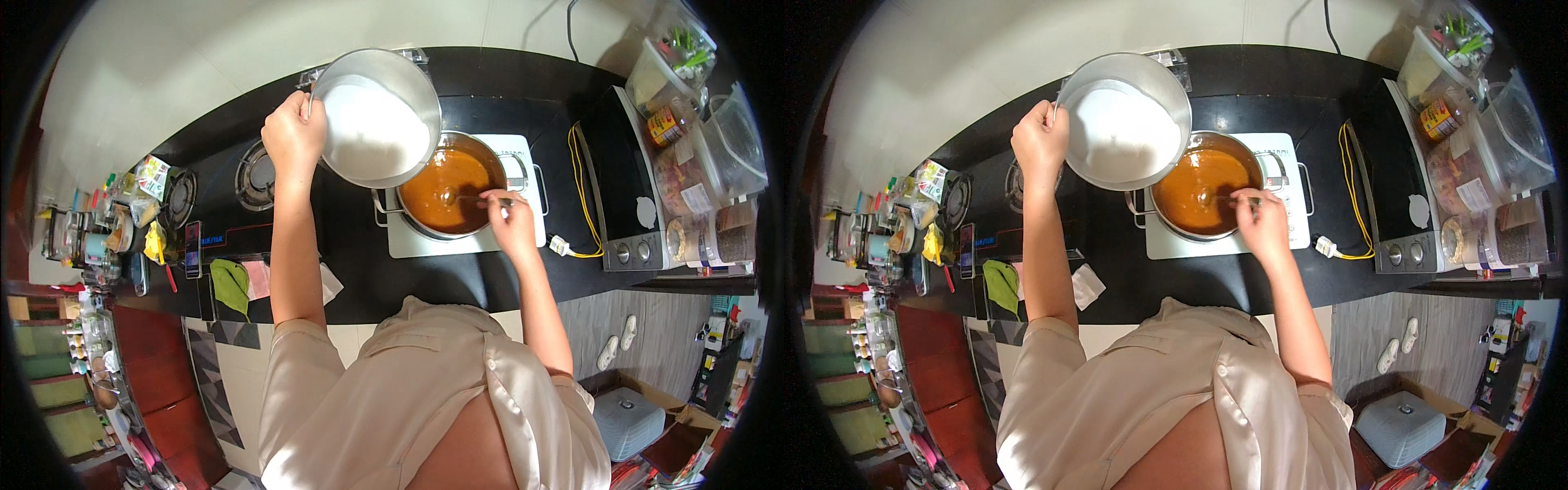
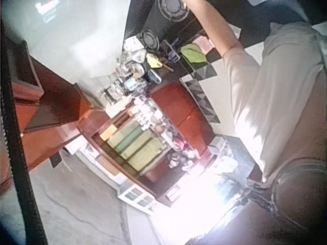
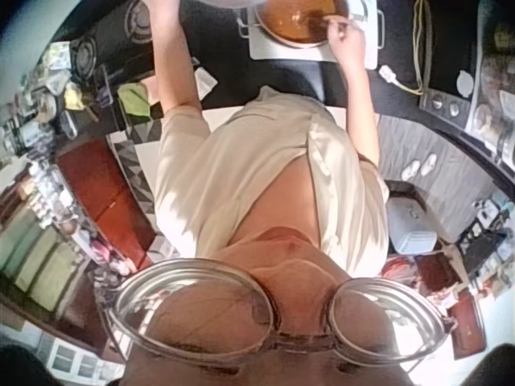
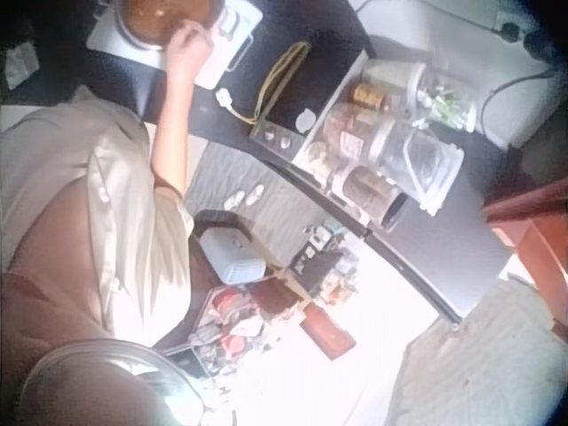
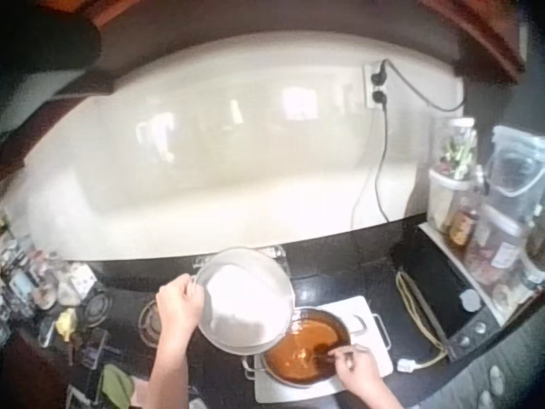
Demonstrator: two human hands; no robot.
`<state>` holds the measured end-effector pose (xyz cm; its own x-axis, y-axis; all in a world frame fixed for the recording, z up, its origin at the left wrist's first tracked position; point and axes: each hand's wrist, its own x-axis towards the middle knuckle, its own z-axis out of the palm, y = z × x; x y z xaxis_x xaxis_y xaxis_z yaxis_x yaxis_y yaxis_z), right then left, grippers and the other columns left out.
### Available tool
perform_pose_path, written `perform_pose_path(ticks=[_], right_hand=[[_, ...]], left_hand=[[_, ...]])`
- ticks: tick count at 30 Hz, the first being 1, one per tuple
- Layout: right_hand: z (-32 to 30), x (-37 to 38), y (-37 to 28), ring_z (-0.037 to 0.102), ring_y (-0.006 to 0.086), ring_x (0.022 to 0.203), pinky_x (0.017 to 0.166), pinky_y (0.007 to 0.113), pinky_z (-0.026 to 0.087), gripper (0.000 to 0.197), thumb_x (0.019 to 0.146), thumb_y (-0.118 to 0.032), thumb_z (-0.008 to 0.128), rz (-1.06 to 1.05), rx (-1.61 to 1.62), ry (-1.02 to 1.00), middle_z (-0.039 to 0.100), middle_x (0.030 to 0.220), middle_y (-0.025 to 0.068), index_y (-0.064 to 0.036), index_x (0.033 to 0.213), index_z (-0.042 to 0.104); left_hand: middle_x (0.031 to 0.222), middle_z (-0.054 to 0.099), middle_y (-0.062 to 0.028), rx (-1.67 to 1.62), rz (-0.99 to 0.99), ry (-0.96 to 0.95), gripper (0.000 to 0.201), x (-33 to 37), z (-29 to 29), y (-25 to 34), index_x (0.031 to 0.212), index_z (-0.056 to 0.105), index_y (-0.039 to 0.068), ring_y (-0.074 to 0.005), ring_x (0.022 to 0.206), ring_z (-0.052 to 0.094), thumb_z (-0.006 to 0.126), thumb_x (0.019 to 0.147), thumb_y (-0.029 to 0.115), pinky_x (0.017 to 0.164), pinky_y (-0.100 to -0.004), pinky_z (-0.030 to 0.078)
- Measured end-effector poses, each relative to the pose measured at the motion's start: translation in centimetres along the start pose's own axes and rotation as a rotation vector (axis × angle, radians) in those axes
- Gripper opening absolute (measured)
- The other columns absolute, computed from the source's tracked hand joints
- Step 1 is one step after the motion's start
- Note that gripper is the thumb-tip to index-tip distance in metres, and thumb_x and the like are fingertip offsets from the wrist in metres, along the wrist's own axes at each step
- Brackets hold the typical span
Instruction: The person stirs a dark sauce in a pot on a portable induction burner with a spoon, then pours a white liquid from a metal pot into the sauce and continues to stir the mixture.
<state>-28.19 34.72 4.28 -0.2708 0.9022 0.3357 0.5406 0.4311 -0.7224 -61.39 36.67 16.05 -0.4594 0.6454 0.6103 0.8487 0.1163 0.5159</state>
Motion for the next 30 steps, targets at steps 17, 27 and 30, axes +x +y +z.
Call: perform_pose_path(ticks=[17,27,30], right_hand=[[0.3,1.5,1.7,0.070,0.0201,0.081,0.071,0.030,0.054,0.019,0.094,-0.008,0.054,0.064,0.034,-0.016,0.071,0.090,0.0112,0.0013,0.090,0.069],[-0.4,2.3,0.9,0.064,0.0298,0.082,0.077,0.038,0.052,0.014,0.087,-0.009,0.058,0.002,-0.071,0.019,0.068,0.079,0.0146,-0.0026,0.088,0.071],[1.8,2.8,0.5,0.064,0.0292,0.082,0.077,0.038,0.052,0.015,0.088,-0.009,0.057,0.033,0.141,-0.009,0.069,0.080,0.0127,-0.0029,0.089,0.070]], left_hand=[[0.065,0.061,-0.0188,0.113,0.036,-0.052,0.021,0.1,0.3,1.5,0.069,0.059,0.006,-0.0433,0.065,0.060,0.057,0.080,0.024,0.061,-0.0486,0.049],[0.062,0.059,-0.0179,0.107,0.067,-0.037,0.021,0.0,0.5,1.8,0.067,0.057,0.006,-0.0425,0.062,0.058,0.057,0.080,0.022,0.057,-0.0469,0.047],[0.062,0.059,-0.0174,0.090,0.102,-0.019,0.021,0.1,0.7,2.2,0.066,0.056,0.006,-0.0418,0.061,0.058,0.057,0.079,0.021,0.056,-0.0464,0.046]])
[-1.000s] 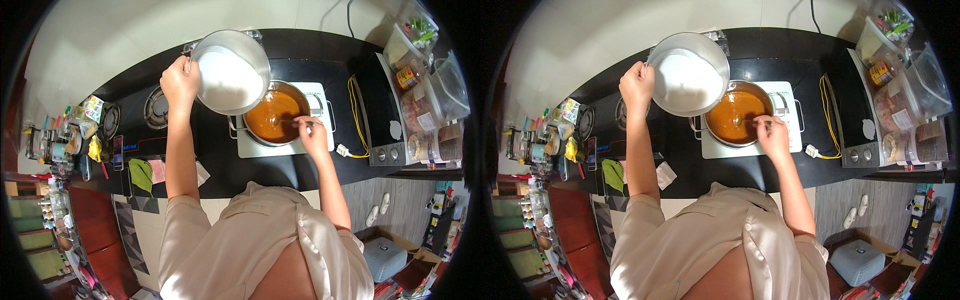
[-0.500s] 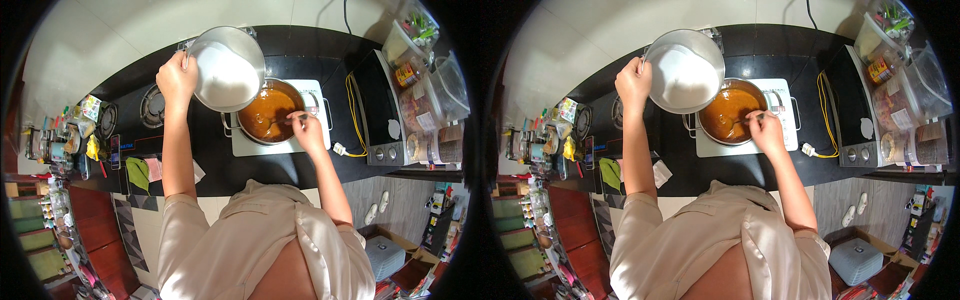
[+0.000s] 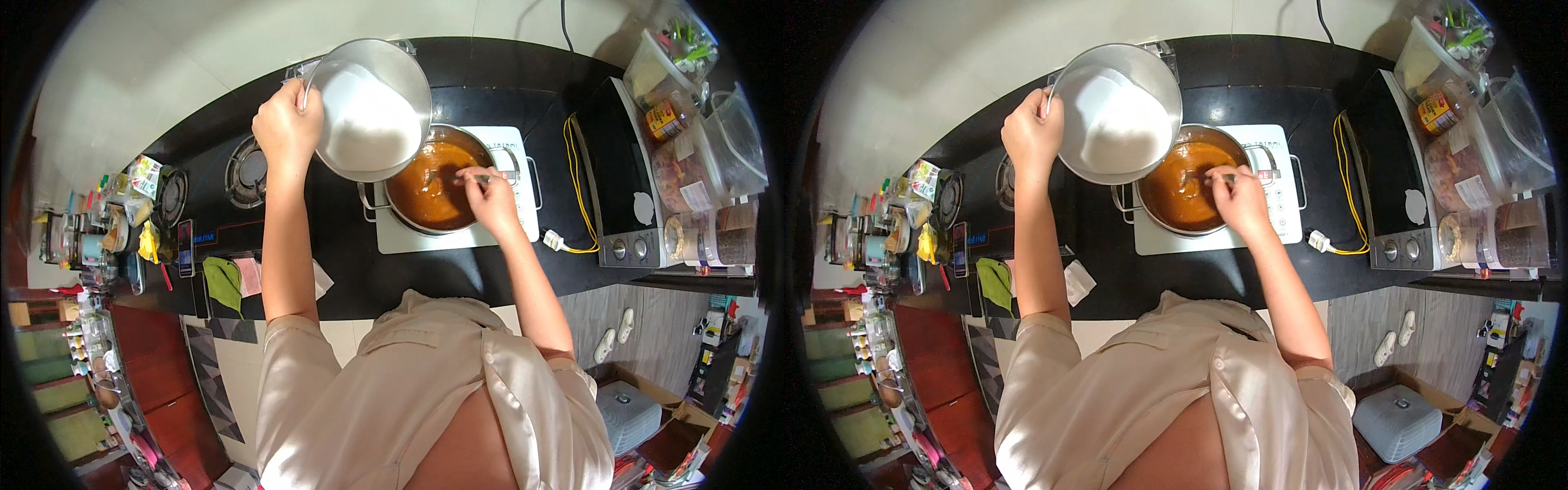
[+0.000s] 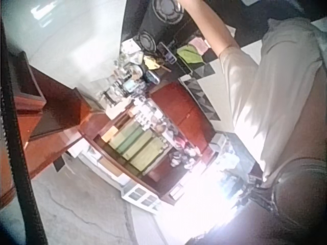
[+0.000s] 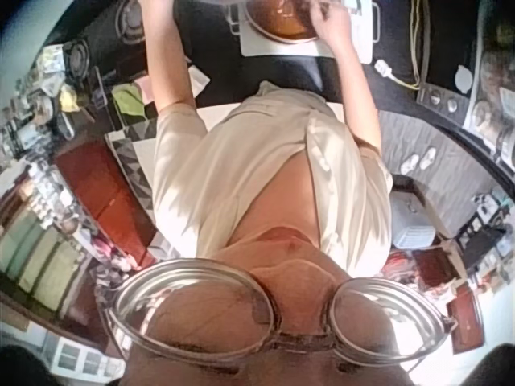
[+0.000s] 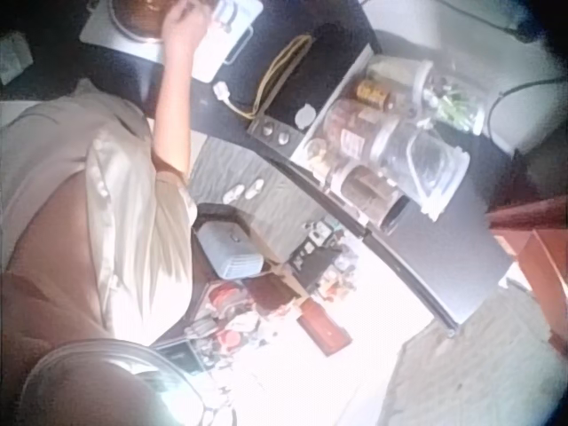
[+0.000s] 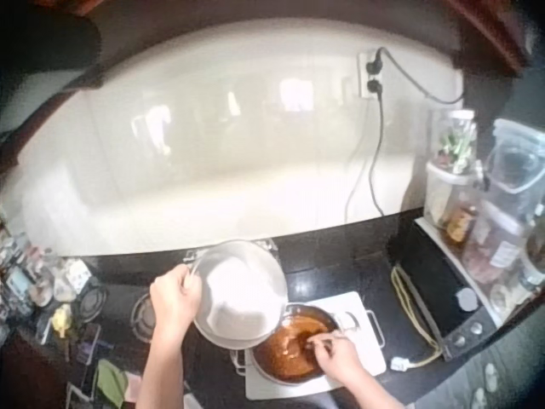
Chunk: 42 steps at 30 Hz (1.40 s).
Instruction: The person stirs a dark sauce in a pot on a portable induction burner with a spoon, then pours a white liquid from a metal pot into the sauce and continues to stir the mixture.
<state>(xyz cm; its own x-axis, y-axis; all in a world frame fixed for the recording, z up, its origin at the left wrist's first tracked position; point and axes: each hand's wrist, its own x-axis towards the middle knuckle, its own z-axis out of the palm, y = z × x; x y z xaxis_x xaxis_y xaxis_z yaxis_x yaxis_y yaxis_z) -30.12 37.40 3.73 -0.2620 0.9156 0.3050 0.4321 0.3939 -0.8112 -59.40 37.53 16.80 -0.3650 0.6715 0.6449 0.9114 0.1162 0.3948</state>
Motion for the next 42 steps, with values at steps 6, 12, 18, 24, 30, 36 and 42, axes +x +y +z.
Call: perform_pose_path(ticks=[6,12,18,24,30,36,42], right_hand=[[-2.1,-0.2,0.4,0.068,0.0283,0.077,0.073,0.037,0.054,0.017,0.090,-0.009,0.055,0.118,-0.004,0.010,0.070,0.082,0.0140,-0.0015,0.086,0.070],[-0.7,-0.6,-0.4,0.065,0.0297,0.078,0.073,0.038,0.053,0.016,0.088,-0.011,0.057,0.093,0.005,-0.131,0.069,0.082,0.0141,-0.0038,0.088,0.072],[-0.6,1.0,0.9,0.064,0.0272,0.081,0.076,0.037,0.052,0.018,0.090,-0.011,0.057,0.005,-0.020,0.029,0.071,0.082,0.0125,-0.0007,0.088,0.071],[-2.9,-0.9,0.3,0.063,0.0274,0.077,0.075,0.038,0.052,0.018,0.089,-0.010,0.057,0.122,-0.018,-0.063,0.071,0.080,0.0117,-0.0011,0.087,0.072],[0.1,-0.7,0.4,0.066,0.0300,0.079,0.075,0.036,0.053,0.015,0.087,-0.010,0.060,0.120,-0.030,-0.069,0.067,0.082,0.0163,-0.0015,0.086,0.071],[-3.3,0.3,0.5,0.065,0.0281,0.076,0.073,0.037,0.053,0.019,0.089,-0.009,0.055,-0.009,-0.156,0.097,0.070,0.077,0.0127,-0.0019,0.083,0.071],[-3.0,-1.2,0.4,0.065,0.0304,0.079,0.074,0.040,0.052,0.016,0.087,-0.012,0.059,0.071,-0.035,-0.065,0.068,0.079,0.0152,-0.0026,0.087,0.072]], left_hand=[[0.061,0.057,-0.0162,0.023,0.029,0.005,0.022,0.0,0.3,0.1,0.068,0.057,0.005,-0.0397,0.058,0.056,0.060,0.080,0.023,0.054,-0.0430,0.045],[0.062,0.057,-0.0162,0.067,0.035,-0.018,0.019,0.1,0.4,0.0,0.075,0.064,0.006,-0.0384,0.058,0.057,0.061,0.081,0.024,0.056,-0.0402,0.047],[0.065,0.059,-0.0171,0.049,0.082,0.002,0.017,0.1,0.7,0.3,0.080,0.068,0.007,-0.0385,0.062,0.060,0.061,0.081,0.023,0.057,-0.0404,0.048],[0.066,0.060,-0.0167,0.077,0.072,-0.014,0.017,0.1,0.2,0.1,0.081,0.069,0.007,-0.0385,0.062,0.060,0.061,0.080,0.022,0.057,-0.0404,0.049],[0.064,0.059,-0.0160,0.055,0.081,-0.020,0.015,0.3,0.5,0.7,0.081,0.069,0.009,-0.0389,0.060,0.058,0.062,0.081,0.023,0.055,-0.0406,0.047],[0.060,0.056,-0.0148,0.049,0.148,0.058,0.017,0.1,0.8,0.7,0.084,0.070,0.010,-0.0369,0.056,0.057,0.062,0.082,0.024,0.055,-0.0391,0.047],[0.060,0.056,-0.0154,0.067,0.099,-0.008,0.016,0.1,0.4,0.4,0.083,0.070,0.009,-0.0370,0.056,0.056,0.062,0.082,0.024,0.054,-0.0388,0.046]])
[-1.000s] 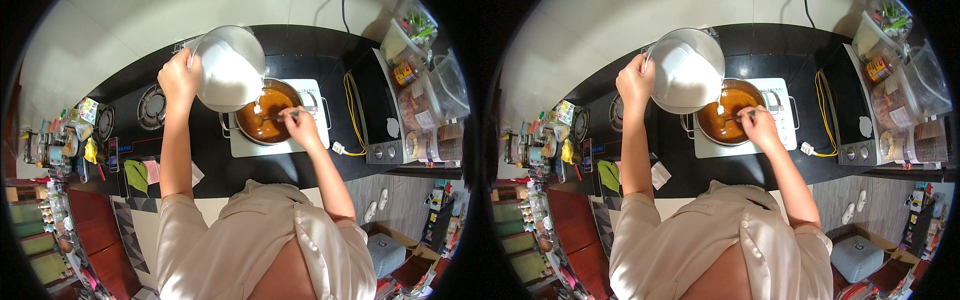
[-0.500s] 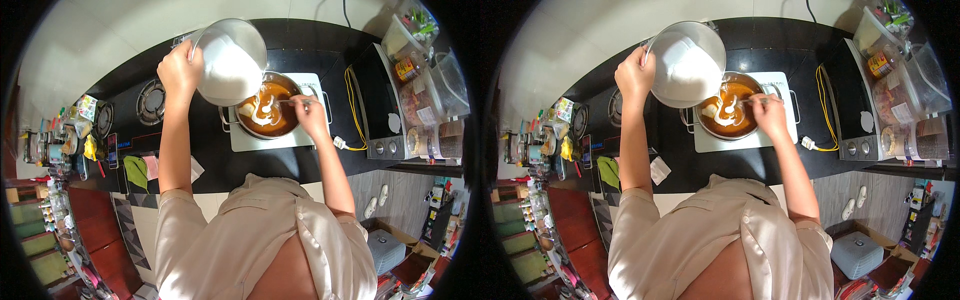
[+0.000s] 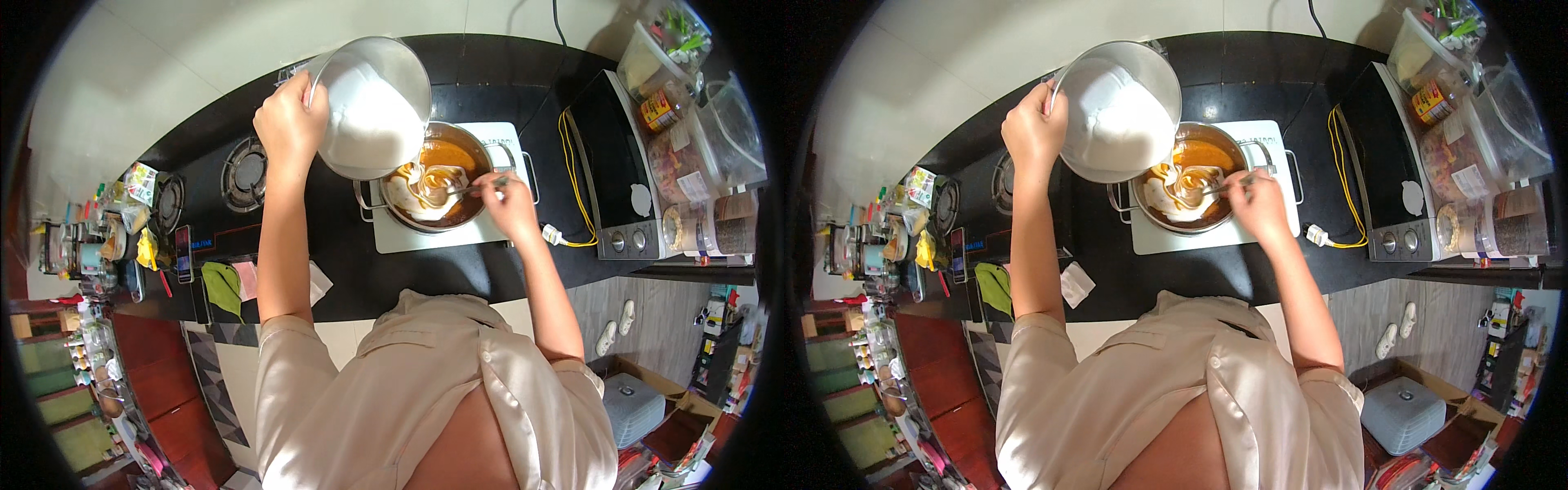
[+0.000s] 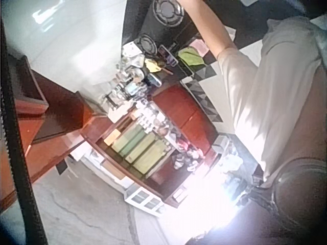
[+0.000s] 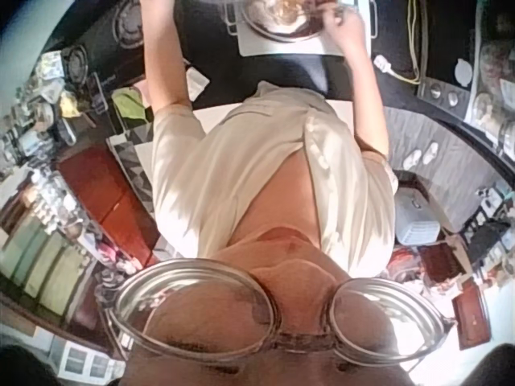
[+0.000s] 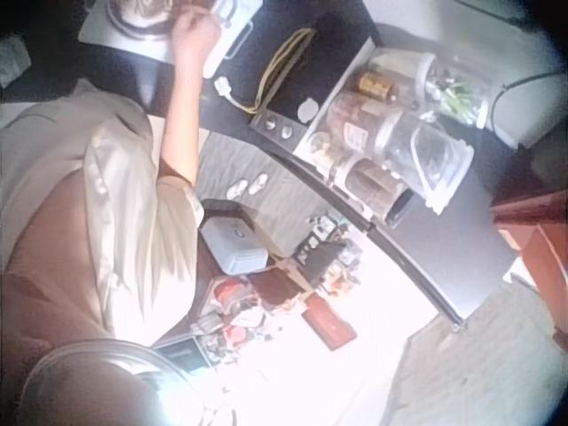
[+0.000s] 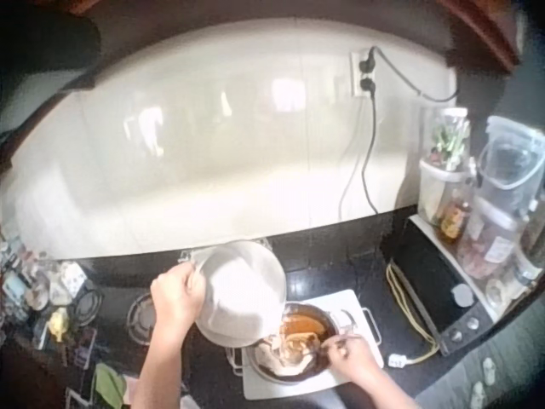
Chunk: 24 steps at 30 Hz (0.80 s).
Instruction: The person stirs a dark sauce in a pot on a portable induction burner with a spoon, then pours a white liquid from a metal pot into the sauce and continues to stir the mixture.
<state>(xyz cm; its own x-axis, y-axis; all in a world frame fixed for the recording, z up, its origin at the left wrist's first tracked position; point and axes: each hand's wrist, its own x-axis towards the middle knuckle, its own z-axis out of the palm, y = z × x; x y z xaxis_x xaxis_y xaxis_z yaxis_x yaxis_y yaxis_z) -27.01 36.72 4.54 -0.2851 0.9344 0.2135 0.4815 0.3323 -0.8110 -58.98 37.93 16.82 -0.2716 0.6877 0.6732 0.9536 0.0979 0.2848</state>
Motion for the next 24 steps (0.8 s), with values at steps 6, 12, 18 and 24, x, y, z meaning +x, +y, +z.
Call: perform_pose_path(ticks=[6,12,18,24], right_hand=[[2.5,1.3,0.3,0.065,0.0303,0.080,0.076,0.040,0.051,0.017,0.088,-0.011,0.059,0.064,0.124,0.097,0.068,0.076,0.0155,-0.0016,0.086,0.072],[-1.2,1.1,0.7,0.066,0.0292,0.072,0.072,0.040,0.052,0.017,0.088,-0.010,0.058,-0.070,-0.185,0.183,0.071,0.081,0.0147,-0.0001,0.086,0.072],[2.1,-0.2,1.2,0.068,0.0272,0.074,0.069,0.036,0.054,0.016,0.088,-0.009,0.058,-0.096,0.030,0.067,0.068,0.083,0.0178,0.0005,0.089,0.071],[2.6,1.8,1.5,0.067,0.0268,0.072,0.069,0.036,0.053,0.017,0.089,-0.011,0.058,-0.004,0.020,0.194,0.069,0.080,0.0167,-0.0005,0.086,0.072]], left_hand=[[0.061,0.057,-0.0151,-0.018,0.019,-0.014,0.016,0.3,0.3,0.3,0.084,0.071,0.009,-0.0360,0.056,0.057,0.062,0.081,0.023,0.054,-0.0382,0.047],[0.062,0.059,-0.0143,-0.009,0.039,0.031,0.019,0.1,0.2,-0.1,0.089,0.072,0.010,-0.0353,0.055,0.057,0.062,0.080,0.023,0.056,-0.0372,0.048],[0.063,0.059,-0.0155,0.011,0.000,-0.034,0.019,0.3,0.0,0.4,0.089,0.072,0.008,-0.0353,0.055,0.057,0.062,0.080,0.022,0.055,-0.0370,0.047],[0.067,0.061,-0.0144,-0.049,0.032,0.004,0.017,0.4,0.3,1.1,0.083,0.069,0.006,-0.0345,0.053,0.055,0.062,0.079,0.021,0.055,-0.0362,0.047]])
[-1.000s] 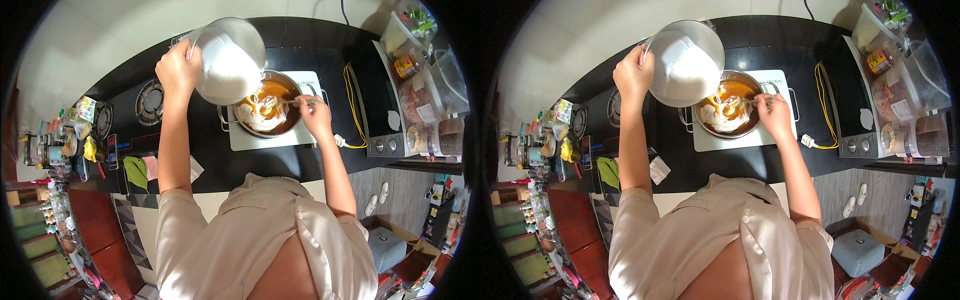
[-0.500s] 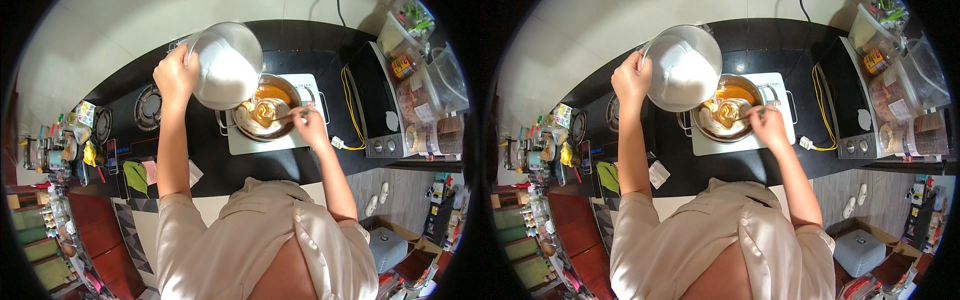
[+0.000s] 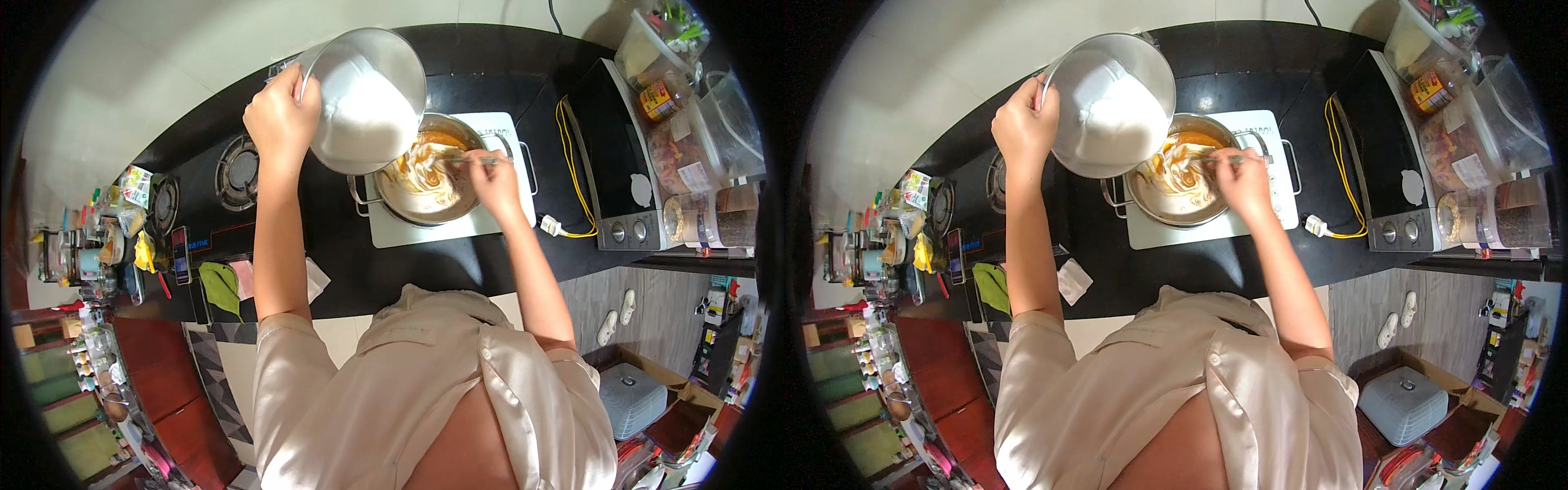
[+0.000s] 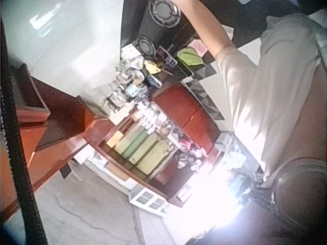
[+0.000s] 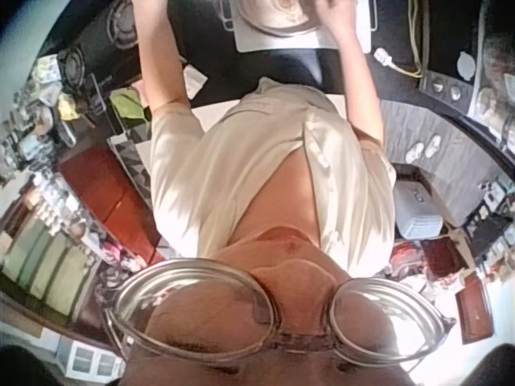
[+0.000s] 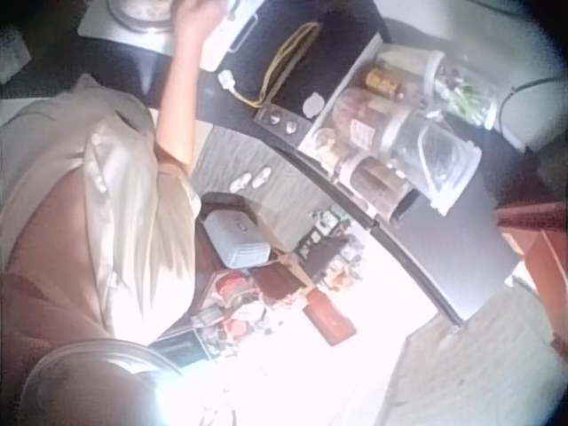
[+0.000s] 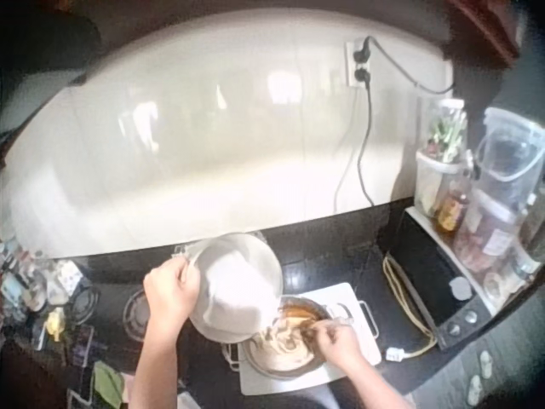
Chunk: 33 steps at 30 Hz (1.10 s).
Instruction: The person stirs a dark sauce in a pot on a portable induction burner with a spoon, then pours a white liquid from a metal pot into the sauce and continues to stir the mixture.
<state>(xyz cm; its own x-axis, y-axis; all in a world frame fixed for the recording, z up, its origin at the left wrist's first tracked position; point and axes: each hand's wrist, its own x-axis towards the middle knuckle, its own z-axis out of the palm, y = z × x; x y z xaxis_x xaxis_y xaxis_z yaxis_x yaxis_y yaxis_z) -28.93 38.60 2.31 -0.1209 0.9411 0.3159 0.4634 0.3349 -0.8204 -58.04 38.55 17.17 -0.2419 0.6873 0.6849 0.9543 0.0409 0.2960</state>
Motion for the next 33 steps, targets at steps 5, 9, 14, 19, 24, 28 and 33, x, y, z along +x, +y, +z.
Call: perform_pose_path(ticks=[5,9,14,19,24,28,33], right_hand=[[-2.6,-1.6,-0.5,0.069,0.0270,0.070,0.066,0.035,0.055,0.018,0.087,-0.009,0.058,-0.047,-0.059,-0.081,0.071,0.081,0.0142,0.0005,0.078,0.071],[-0.6,0.3,0.0,0.067,0.0307,0.071,0.069,0.038,0.054,0.016,0.087,-0.011,0.060,0.005,0.010,0.025,0.069,0.079,0.0176,-0.0022,0.082,0.073],[-0.6,-1.4,-0.4,0.066,0.0279,0.067,0.073,0.038,0.051,0.016,0.086,-0.013,0.061,-0.099,0.049,-0.122,0.068,0.076,0.0173,-0.0030,0.081,0.073],[-0.5,0.0,-0.6,0.066,0.0265,0.068,0.066,0.035,0.052,0.017,0.086,-0.007,0.057,-0.030,0.003,0.030,0.070,0.079,0.0156,-0.0001,0.082,0.072],[-1.6,-1.6,-1.5,0.067,0.0254,0.073,0.074,0.038,0.054,0.014,0.085,-0.007,0.059,-0.086,-0.010,-0.188,0.070,0.081,0.0171,-0.0006,0.083,0.072],[-1.0,0.5,-0.6,0.069,0.0268,0.073,0.070,0.036,0.054,0.014,0.085,-0.006,0.059,-0.053,-0.064,0.020,0.070,0.081,0.0181,-0.0001,0.085,0.072],[0.7,-1.4,-1.4,0.069,0.0268,0.068,0.065,0.035,0.054,0.013,0.085,-0.008,0.061,0.083,0.099,-0.167,0.069,0.082,0.0166,-0.0002,0.084,0.071]], left_hand=[[0.078,0.069,-0.0116,0.025,-0.031,-0.019,0.017,-0.4,-0.7,-0.2,0.072,0.062,0.002,-0.0325,0.051,0.055,0.062,0.078,0.018,0.053,-0.0352,0.047],[0.061,0.058,-0.0128,-0.040,0.020,0.032,0.018,-0.2,-0.1,0.1,0.065,0.051,0.006,-0.0370,0.056,0.057,0.059,0.076,0.018,0.051,-0.0422,0.045],[0.064,0.059,-0.0115,-0.040,0.067,0.049,0.017,-0.2,-0.3,0.1,0.066,0.050,0.006,-0.0368,0.056,0.056,0.058,0.076,0.017,0.051,-0.0421,0.044],[0.065,0.059,-0.0110,-0.026,0.084,0.021,0.017,-0.2,-0.4,0.6,0.067,0.050,0.006,-0.0366,0.056,0.056,0.058,0.077,0.016,0.050,-0.0417,0.044],[0.065,0.058,-0.0115,-0.032,0.057,0.027,0.017,-0.3,-0.6,0.2,0.066,0.049,0.006,-0.0371,0.056,0.055,0.058,0.077,0.017,0.050,-0.0419,0.044],[0.065,0.058,-0.0114,-0.017,0.039,0.002,0.017,-0.2,-0.3,0.4,0.066,0.050,0.006,-0.0370,0.056,0.055,0.057,0.077,0.017,0.051,-0.0418,0.044],[0.065,0.058,-0.0109,-0.031,0.054,0.016,0.016,-0.3,-0.4,-0.1,0.066,0.049,0.006,-0.0367,0.057,0.056,0.057,0.077,0.015,0.051,-0.0412,0.044]])
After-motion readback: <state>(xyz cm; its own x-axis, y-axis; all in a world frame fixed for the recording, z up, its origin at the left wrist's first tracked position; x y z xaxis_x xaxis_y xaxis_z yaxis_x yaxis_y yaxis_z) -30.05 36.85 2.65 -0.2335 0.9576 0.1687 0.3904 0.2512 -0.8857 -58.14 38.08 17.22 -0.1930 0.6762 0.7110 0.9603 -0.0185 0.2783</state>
